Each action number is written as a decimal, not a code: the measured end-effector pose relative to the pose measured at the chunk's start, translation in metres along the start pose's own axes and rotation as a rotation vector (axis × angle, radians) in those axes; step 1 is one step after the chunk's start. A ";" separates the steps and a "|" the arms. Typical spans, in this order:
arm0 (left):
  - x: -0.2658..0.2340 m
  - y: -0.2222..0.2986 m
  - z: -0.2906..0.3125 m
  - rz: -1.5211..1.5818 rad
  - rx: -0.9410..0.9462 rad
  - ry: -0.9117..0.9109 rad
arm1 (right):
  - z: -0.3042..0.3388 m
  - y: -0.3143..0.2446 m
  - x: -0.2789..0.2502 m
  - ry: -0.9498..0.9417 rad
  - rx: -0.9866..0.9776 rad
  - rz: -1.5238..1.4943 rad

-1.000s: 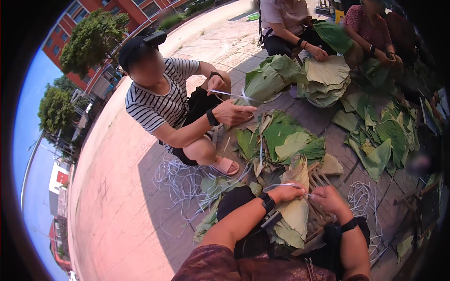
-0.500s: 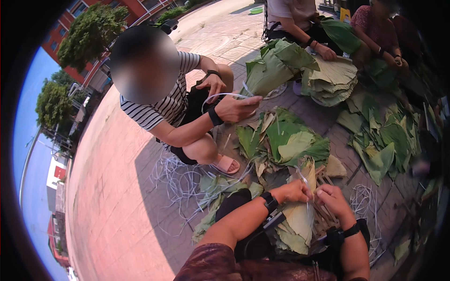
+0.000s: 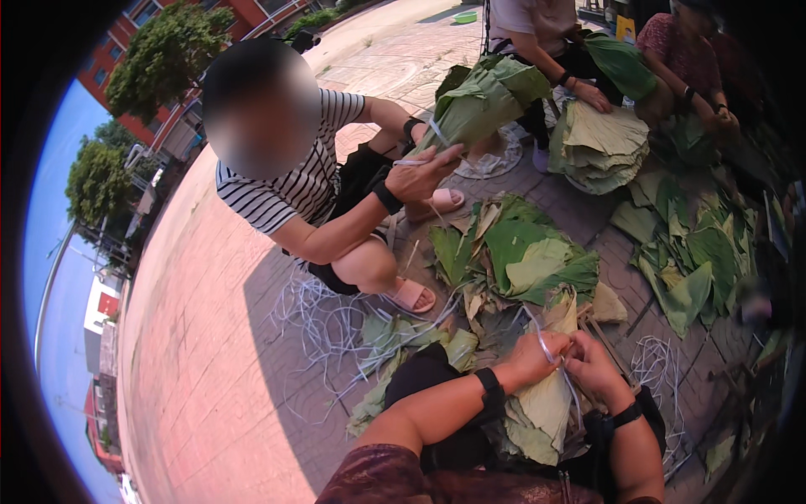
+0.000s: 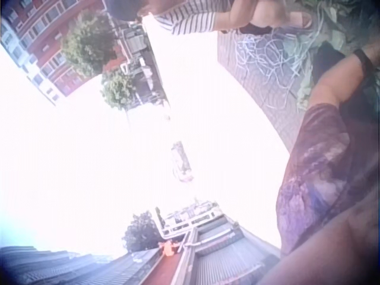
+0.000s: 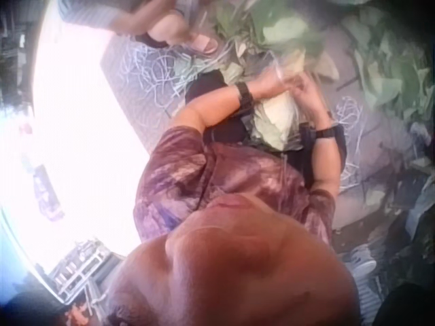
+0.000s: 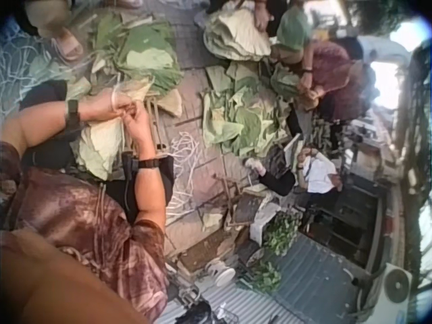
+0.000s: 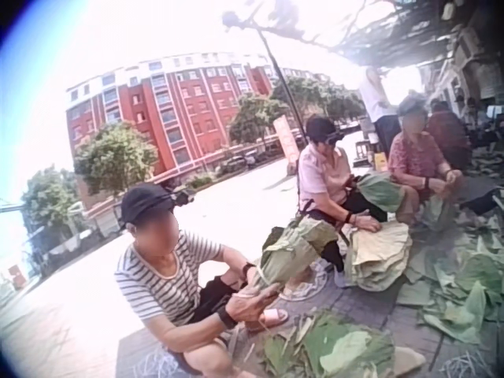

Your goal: Bundle large green leaves together using plastic strips.

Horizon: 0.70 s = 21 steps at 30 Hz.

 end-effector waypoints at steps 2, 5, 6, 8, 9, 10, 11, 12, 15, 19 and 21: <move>0.001 0.004 0.004 -0.002 0.041 0.074 | -0.002 -0.002 -0.004 0.007 0.018 -0.023; 0.004 -0.003 0.006 0.047 0.029 0.126 | 0.000 -0.004 -0.004 -0.009 0.043 -0.042; 0.001 -0.002 0.007 0.057 0.057 0.153 | 0.001 -0.003 -0.004 -0.028 0.049 -0.039; 0.000 -0.001 0.007 0.067 0.088 0.176 | 0.002 0.001 -0.008 -0.018 0.039 -0.018; 0.002 -0.001 0.007 0.070 0.086 0.162 | 0.003 0.002 -0.009 -0.010 0.030 0.003; 0.003 0.000 0.007 0.073 0.085 0.147 | 0.004 0.002 -0.010 -0.006 0.030 0.002; 0.004 -0.001 0.006 0.072 0.085 0.145 | 0.004 0.000 -0.011 0.003 0.024 0.049; 0.004 -0.001 0.006 0.081 0.096 0.145 | 0.004 -0.002 -0.012 0.012 0.018 0.096; 0.005 0.001 0.006 0.107 0.118 0.136 | 0.005 0.002 -0.015 -0.020 0.026 0.170; 0.008 0.001 0.005 0.126 0.103 0.080 | 0.005 -0.008 -0.014 -0.036 -0.051 0.330; 0.008 0.001 0.004 0.152 0.102 0.055 | 0.004 -0.020 -0.014 -0.026 -0.203 0.509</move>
Point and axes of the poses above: each hand's wrist, its own z-axis away from the middle knuckle, its own x-axis out of the palm, y = z × x, the point moved 7 cm from there along -z, towards the middle knuckle, and after that the axes turned 13 degrees about -x, right-handed, at the moved point
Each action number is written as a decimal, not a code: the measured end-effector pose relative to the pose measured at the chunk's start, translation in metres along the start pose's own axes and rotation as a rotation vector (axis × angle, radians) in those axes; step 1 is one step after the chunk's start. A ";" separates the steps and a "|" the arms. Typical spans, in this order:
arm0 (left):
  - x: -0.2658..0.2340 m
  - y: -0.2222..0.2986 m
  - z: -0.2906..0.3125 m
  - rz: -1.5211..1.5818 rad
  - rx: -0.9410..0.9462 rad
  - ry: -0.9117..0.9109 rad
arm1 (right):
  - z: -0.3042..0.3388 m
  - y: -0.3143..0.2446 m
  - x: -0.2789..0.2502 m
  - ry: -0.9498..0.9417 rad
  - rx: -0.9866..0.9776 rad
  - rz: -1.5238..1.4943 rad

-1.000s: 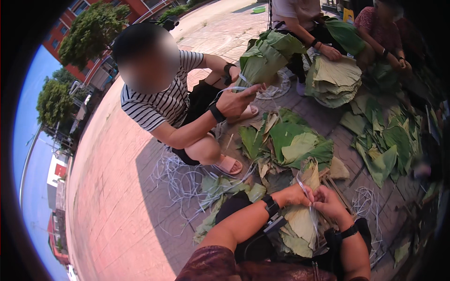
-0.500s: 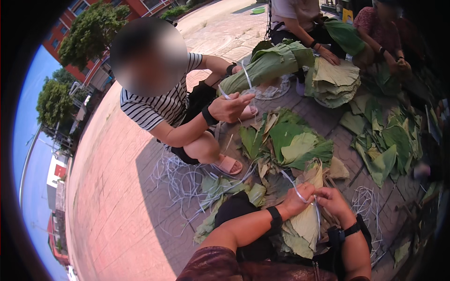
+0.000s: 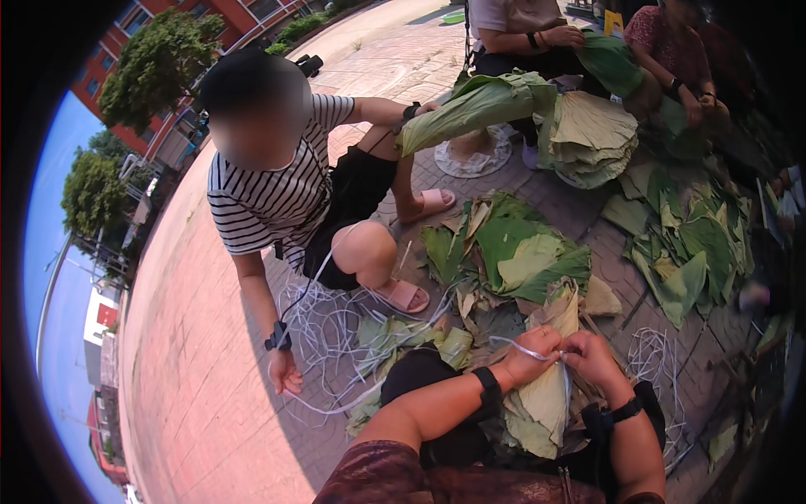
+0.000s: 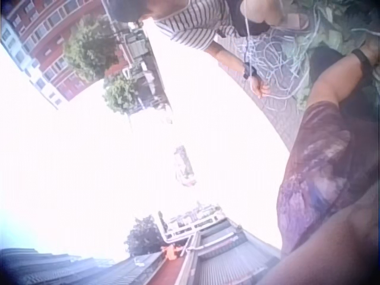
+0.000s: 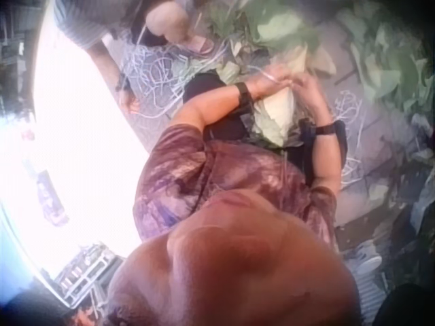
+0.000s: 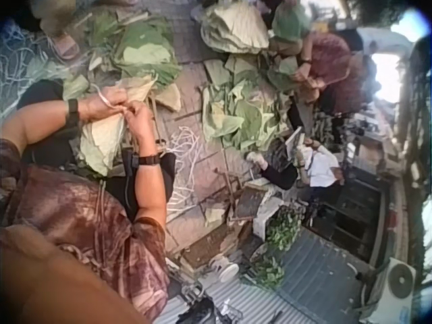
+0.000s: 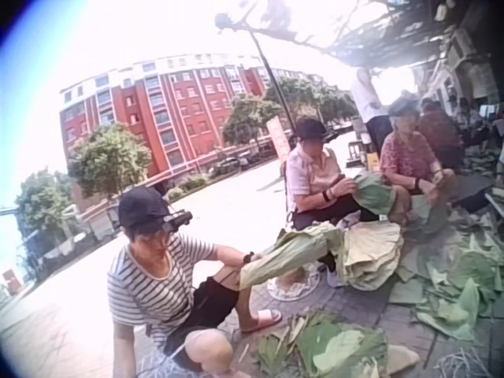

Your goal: Bundle large green leaves together using plastic strips.

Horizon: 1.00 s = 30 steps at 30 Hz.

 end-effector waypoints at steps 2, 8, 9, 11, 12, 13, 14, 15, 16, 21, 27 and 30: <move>0.000 -0.001 -0.002 0.026 -0.004 -0.020 | -0.001 -0.006 -0.001 -0.010 -0.035 0.057; 0.005 -0.011 -0.008 0.103 -0.028 -0.119 | -0.005 -0.021 -0.008 0.042 -0.091 0.376; 0.005 -0.011 -0.009 0.114 -0.016 -0.125 | -0.007 -0.022 -0.007 0.046 -0.089 0.433; 0.003 -0.012 -0.009 0.124 -0.007 -0.128 | -0.006 -0.030 -0.006 0.048 -0.144 0.531; 0.002 -0.011 -0.009 0.126 -0.011 -0.112 | -0.004 -0.036 -0.006 0.050 -0.194 0.628; 0.000 -0.011 -0.007 0.128 -0.014 -0.097 | -0.003 -0.038 -0.005 0.048 -0.197 0.627; -0.001 -0.011 -0.008 0.123 -0.007 -0.094 | -0.005 -0.043 -0.005 0.049 -0.247 0.686; -0.001 -0.011 -0.006 0.138 -0.005 -0.078 | -0.006 -0.047 -0.004 0.052 -0.296 0.745; -0.001 -0.010 -0.003 0.153 -0.003 -0.064 | -0.003 -0.048 -0.003 0.061 -0.298 0.748; 0.008 -0.011 0.004 0.179 0.022 -0.034 | 0.009 -0.040 0.001 0.036 -0.271 0.752; -0.018 -0.031 -0.009 -0.089 -0.041 -0.028 | 0.000 -0.013 -0.017 -0.037 -0.038 0.759; -0.024 -0.041 -0.011 -0.149 -0.155 -0.095 | -0.003 0.002 -0.016 -0.106 0.062 0.697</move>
Point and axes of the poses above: each hand's wrist, its own z-axis away from the middle knuckle, its own x-axis out of the palm, y = z × x, the point moved 7 cm from there along -z, towards the middle knuckle, and after that the axes turned 13 degrees about -x, right-handed, at the moved point
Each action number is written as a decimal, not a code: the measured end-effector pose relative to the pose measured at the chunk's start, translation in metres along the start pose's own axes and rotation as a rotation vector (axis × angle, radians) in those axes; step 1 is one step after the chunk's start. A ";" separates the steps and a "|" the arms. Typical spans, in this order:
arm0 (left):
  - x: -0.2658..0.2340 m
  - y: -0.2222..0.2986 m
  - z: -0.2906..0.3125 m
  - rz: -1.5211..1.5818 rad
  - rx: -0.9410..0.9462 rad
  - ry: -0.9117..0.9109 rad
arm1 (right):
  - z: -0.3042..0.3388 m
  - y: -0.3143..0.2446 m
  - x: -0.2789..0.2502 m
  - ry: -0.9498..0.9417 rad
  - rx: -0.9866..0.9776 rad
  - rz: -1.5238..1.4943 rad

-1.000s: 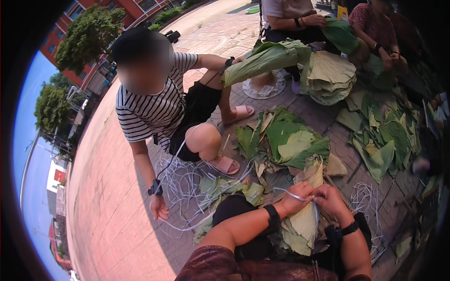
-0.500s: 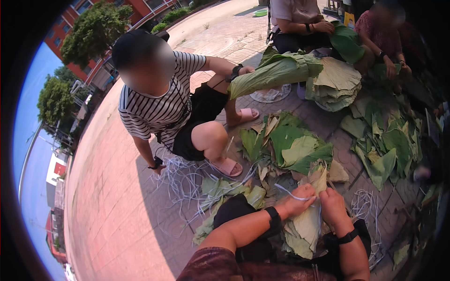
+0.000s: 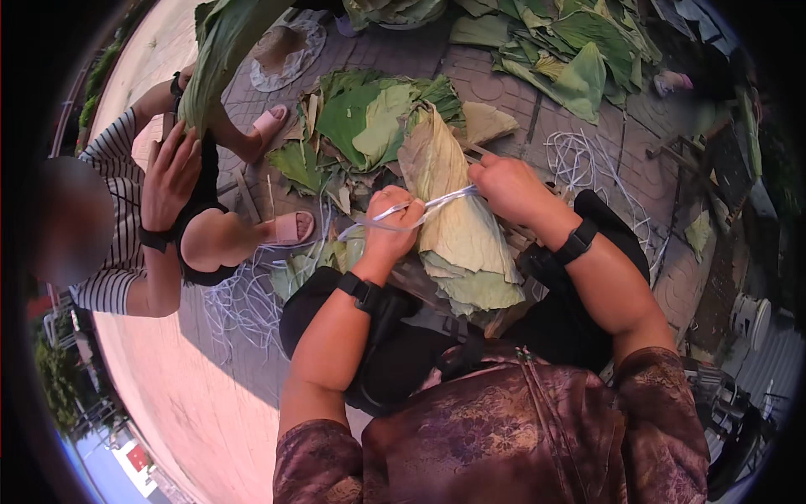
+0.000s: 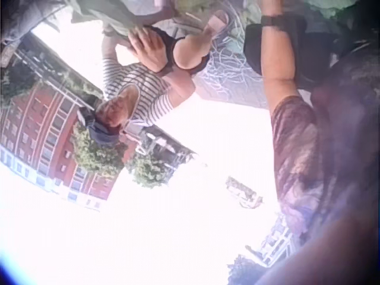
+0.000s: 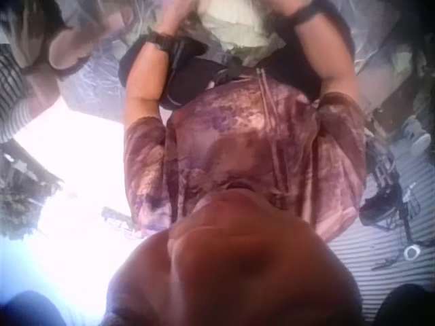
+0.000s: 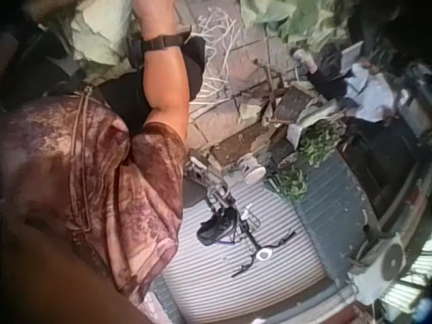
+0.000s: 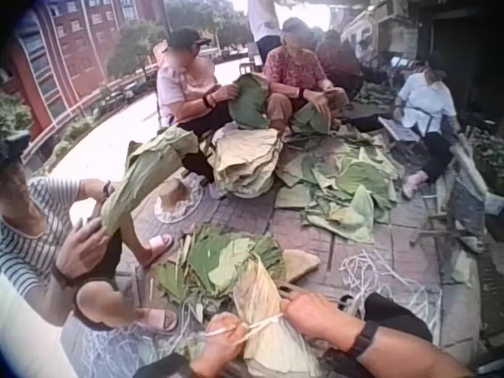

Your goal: Bundle large green leaves together using plastic strips.

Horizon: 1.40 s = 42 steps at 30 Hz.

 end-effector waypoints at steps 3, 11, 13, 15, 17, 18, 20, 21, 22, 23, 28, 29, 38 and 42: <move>0.015 0.008 -0.005 0.176 -0.036 -0.146 | 0.011 0.015 0.015 -0.026 0.069 -0.036; 0.047 0.044 0.009 0.801 -0.201 -0.524 | 0.024 0.001 0.035 -0.039 0.028 -0.148; 0.051 0.036 0.008 0.812 -0.299 -0.568 | 0.025 0.007 0.037 0.032 0.046 -0.143; 0.055 0.019 0.003 0.864 -0.450 -0.501 | 0.022 0.009 0.030 0.101 0.062 -0.139; 0.058 0.016 0.000 0.851 -0.424 -0.489 | 0.022 0.016 0.026 0.138 0.153 -0.239; 0.059 0.015 -0.001 0.788 -0.397 -0.466 | 0.021 0.019 0.026 0.141 0.155 -0.239; 0.057 0.015 -0.002 0.682 -0.315 -0.405 | 0.017 0.023 0.019 0.317 0.142 -0.521; 0.054 0.017 -0.001 0.638 -0.260 -0.365 | 0.014 0.020 0.014 0.320 0.127 -0.527; 0.051 0.015 -0.001 0.550 -0.218 -0.343 | 0.015 0.022 0.020 0.279 0.253 -0.857; 0.041 0.025 0.001 0.398 -0.083 -0.309 | 0.013 0.013 0.025 0.220 0.362 -1.189; 0.053 0.039 0.009 0.226 0.162 -0.230 | 0.016 -0.012 0.019 0.281 0.124 -1.111; 0.052 0.043 0.012 0.240 0.180 -0.222 | 0.018 -0.009 0.021 0.272 0.136 -1.176; 0.040 0.043 0.017 0.373 0.172 -0.208 | 0.016 -0.014 0.015 0.288 -0.073 -0.504; 0.039 0.036 0.012 0.498 0.183 -0.101 | 0.014 -0.014 0.003 0.261 0.017 -0.290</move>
Point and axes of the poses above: each hand's wrist, its own z-axis away from the middle knuckle, its own x-axis out of the palm, y = z × x, the point moved 7 cm from there along -z, towards the middle knuckle, and after that the axes turned 13 degrees about -x, right-handed, at the moved point
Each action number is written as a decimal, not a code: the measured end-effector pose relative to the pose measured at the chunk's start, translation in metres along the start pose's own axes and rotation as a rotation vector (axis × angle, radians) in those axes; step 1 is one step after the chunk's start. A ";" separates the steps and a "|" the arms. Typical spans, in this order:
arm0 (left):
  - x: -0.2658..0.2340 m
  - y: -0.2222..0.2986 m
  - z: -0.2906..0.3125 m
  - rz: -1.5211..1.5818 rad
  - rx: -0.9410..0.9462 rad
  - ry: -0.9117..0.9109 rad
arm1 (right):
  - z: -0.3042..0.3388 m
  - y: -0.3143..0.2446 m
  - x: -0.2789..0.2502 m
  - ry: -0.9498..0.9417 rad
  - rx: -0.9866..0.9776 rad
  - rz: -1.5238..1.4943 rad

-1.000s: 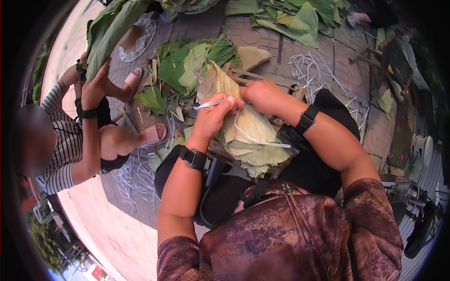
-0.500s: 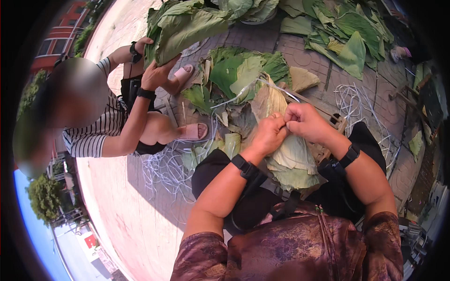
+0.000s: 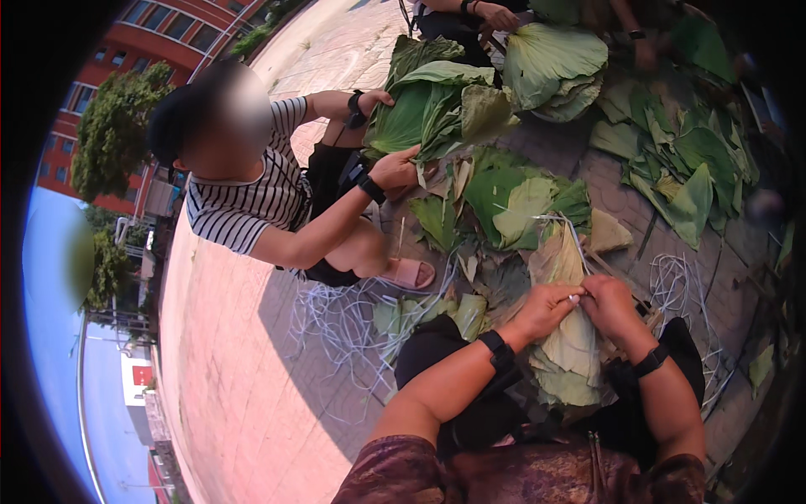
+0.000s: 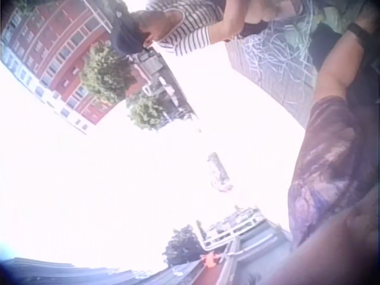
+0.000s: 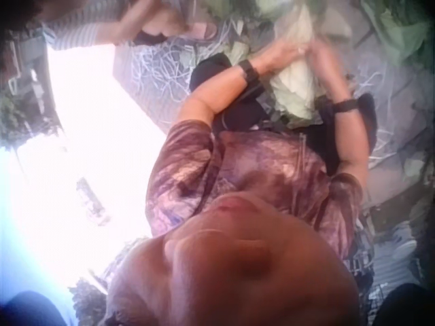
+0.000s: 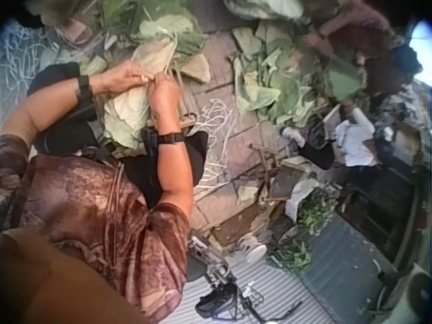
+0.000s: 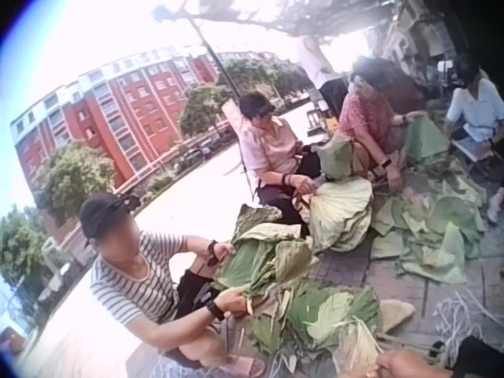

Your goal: Bundle large green leaves together using plastic strips.

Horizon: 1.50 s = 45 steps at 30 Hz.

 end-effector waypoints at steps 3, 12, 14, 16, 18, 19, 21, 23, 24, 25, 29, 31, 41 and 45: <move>0.005 -0.039 -0.003 0.334 -0.497 -0.137 | -0.004 -0.010 -0.022 -0.020 -0.127 0.219; 0.005 -0.058 -0.008 0.547 -0.748 -0.248 | 0.015 -0.033 -0.002 -0.367 -0.161 -0.132; 0.003 -0.056 -0.009 0.547 -0.732 -0.247 | 0.014 -0.039 -0.008 -0.409 -0.202 -0.350; 0.003 -0.055 -0.006 0.517 -0.703 -0.269 | 0.004 -0.032 -0.016 -0.167 -0.169 -0.451; 0.006 -0.052 -0.007 0.532 -0.626 -0.303 | -0.005 -0.017 -0.029 0.071 -0.054 -0.577; 0.008 -0.052 -0.009 0.493 -0.554 -0.308 | -0.005 -0.015 -0.023 0.071 -0.076 -0.565; 0.012 -0.049 -0.009 0.437 -0.559 -0.320 | 0.007 0.009 0.015 0.034 0.113 -0.751; 0.011 -0.049 -0.003 0.381 -0.569 -0.310 | 0.006 0.012 0.028 -0.015 0.065 -0.636; 0.009 -0.048 -0.001 0.353 -0.573 -0.279 | 0.005 0.011 0.029 0.000 0.073 -0.629; 0.007 -0.048 -0.002 0.358 -0.564 -0.268 | 0.003 0.012 0.031 0.014 0.082 -0.624; 0.001 -0.023 -0.002 0.088 -0.332 -0.220 | 0.004 0.021 0.047 -0.006 0.121 -0.685; -0.004 -0.014 -0.001 0.031 -0.258 -0.134 | 0.003 0.018 0.047 -0.039 0.136 -0.692; -0.019 0.018 0.001 -0.436 0.014 0.257 | -0.011 0.014 0.049 -0.009 0.086 -0.691; -0.021 0.015 -0.003 -0.425 -0.011 0.361 | -0.013 0.009 0.037 -0.055 0.302 -1.030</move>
Point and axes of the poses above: each hand's wrist, its own z-axis away from the middle knuckle, its own x-axis out of the palm, y = z × x, the point moved 7 cm from there along -z, towards the middle knuckle, and after that the axes turned 13 degrees about -x, right-handed, at the moved point
